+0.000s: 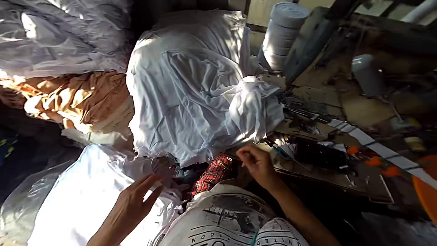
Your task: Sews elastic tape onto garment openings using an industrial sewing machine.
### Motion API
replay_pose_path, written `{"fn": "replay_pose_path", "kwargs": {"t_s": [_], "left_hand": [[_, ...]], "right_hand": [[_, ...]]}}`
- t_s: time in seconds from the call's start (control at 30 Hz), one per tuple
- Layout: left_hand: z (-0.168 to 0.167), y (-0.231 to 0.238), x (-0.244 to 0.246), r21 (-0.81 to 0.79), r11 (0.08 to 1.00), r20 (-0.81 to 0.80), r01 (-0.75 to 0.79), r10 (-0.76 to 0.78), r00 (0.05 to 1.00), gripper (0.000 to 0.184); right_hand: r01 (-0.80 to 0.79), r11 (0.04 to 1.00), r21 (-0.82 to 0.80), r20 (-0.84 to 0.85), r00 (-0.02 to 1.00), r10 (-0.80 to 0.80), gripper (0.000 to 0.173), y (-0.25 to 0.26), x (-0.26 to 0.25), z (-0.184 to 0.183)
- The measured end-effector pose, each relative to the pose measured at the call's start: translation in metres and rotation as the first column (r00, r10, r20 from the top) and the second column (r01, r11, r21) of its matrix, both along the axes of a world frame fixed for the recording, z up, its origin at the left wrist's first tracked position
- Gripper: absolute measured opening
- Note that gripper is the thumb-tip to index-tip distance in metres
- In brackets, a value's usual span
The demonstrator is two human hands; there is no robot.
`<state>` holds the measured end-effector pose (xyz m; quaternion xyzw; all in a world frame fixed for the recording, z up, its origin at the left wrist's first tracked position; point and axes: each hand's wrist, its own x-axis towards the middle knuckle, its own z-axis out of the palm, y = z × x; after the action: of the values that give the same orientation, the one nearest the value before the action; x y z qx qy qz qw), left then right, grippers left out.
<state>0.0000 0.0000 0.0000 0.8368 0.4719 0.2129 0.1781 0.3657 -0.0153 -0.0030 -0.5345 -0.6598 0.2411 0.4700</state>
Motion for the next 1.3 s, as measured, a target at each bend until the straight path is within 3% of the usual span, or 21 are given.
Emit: {"fn": "replay_pose_path", "kwargs": {"t_s": [0.1,0.2,0.3,0.4,0.47,0.53,0.67,0.73,0.8,0.83,0.9,0.97,1.0,1.07,1.17,1.23,1.3], "left_hand": [[0.031,0.058,0.087,0.278,0.905,0.144,0.323,-0.371,0.917,0.026],[0.062,0.096,0.172,0.450,0.717,0.158,0.532,-0.650,0.743,0.021],[0.082,0.122,0.243,0.535,0.501,-0.062,0.680,-0.780,0.623,0.019],[0.089,0.148,0.276,0.410,0.370,-0.377,0.833,-0.763,0.525,0.016],[0.093,0.163,0.271,0.390,0.356,-0.445,0.849,-0.735,0.512,0.013],[0.102,0.168,0.252,0.391,0.372,-0.415,0.842,-0.745,0.522,0.017],[0.108,0.120,0.216,0.368,0.440,-0.154,0.819,-0.840,0.520,0.025],[0.079,0.094,0.224,0.449,0.462,-0.117,0.765,-0.818,0.563,0.046],[0.036,0.085,0.244,0.540,0.487,-0.179,0.686,-0.731,0.659,0.063],[0.015,0.089,0.253,0.566,0.512,-0.199,0.646,-0.675,0.710,0.059],[-0.009,0.107,0.264,0.614,0.601,-0.151,0.512,-0.547,0.824,0.030],[0.001,0.127,0.259,0.595,0.698,-0.061,0.399,-0.456,0.888,0.020],[0.012,0.137,0.255,0.621,0.696,-0.033,0.360,-0.436,0.899,0.015],[0.035,0.152,0.248,0.726,0.594,-0.059,0.346,-0.446,0.893,0.012],[0.046,0.161,0.248,0.743,0.445,-0.211,0.501,-0.554,0.805,0.022],[0.044,0.161,0.251,0.695,0.416,-0.310,0.586,-0.562,0.767,0.036],[0.041,0.159,0.253,0.672,0.445,-0.326,0.592,-0.539,0.776,0.039]], "right_hand": [[0.332,0.931,0.149,-0.089,0.943,-0.322,0.024,0.003,0.037,-0.001],[0.345,0.937,-0.055,-0.085,0.933,-0.348,0.035,0.018,0.049,0.004],[0.237,0.956,-0.175,-0.112,0.960,-0.258,0.025,0.031,0.046,0.009],[0.141,0.989,-0.050,-0.134,0.980,-0.146,0.020,0.005,0.037,0.024],[0.056,0.998,-0.025,-0.102,0.993,-0.058,0.017,-0.020,0.040,0.037],[0.021,0.999,-0.024,-0.091,0.996,-0.023,0.018,-0.040,0.045,0.040],[0.083,0.996,-0.013,0.050,0.995,-0.083,0.022,-0.066,0.047,0.034],[0.149,0.987,0.067,0.084,0.984,-0.154,0.022,-0.075,0.047,0.029],[0.149,0.978,0.148,-0.043,0.989,-0.144,0.021,-0.082,0.051,0.026],[0.137,0.975,0.173,-0.129,0.985,-0.115,0.020,-0.085,0.053,0.026],[0.139,0.970,0.199,-0.272,0.959,-0.082,0.016,-0.089,0.060,0.027],[0.143,0.972,0.184,-0.327,0.942,-0.076,0.013,-0.092,0.067,0.027],[0.136,0.978,0.158,-0.340,0.937,-0.075,0.013,-0.093,0.069,0.024],[0.110,0.993,0.053,-0.367,0.927,-0.083,0.018,-0.091,0.068,0.012],[0.092,0.989,-0.115,-0.330,0.936,-0.125,0.020,-0.084,0.059,-0.005],[0.103,0.979,-0.175,-0.254,0.956,-0.146,0.020,-0.081,0.058,-0.007],[0.119,0.974,-0.194,-0.210,0.965,-0.159,0.020,-0.080,0.061,-0.007]]}}
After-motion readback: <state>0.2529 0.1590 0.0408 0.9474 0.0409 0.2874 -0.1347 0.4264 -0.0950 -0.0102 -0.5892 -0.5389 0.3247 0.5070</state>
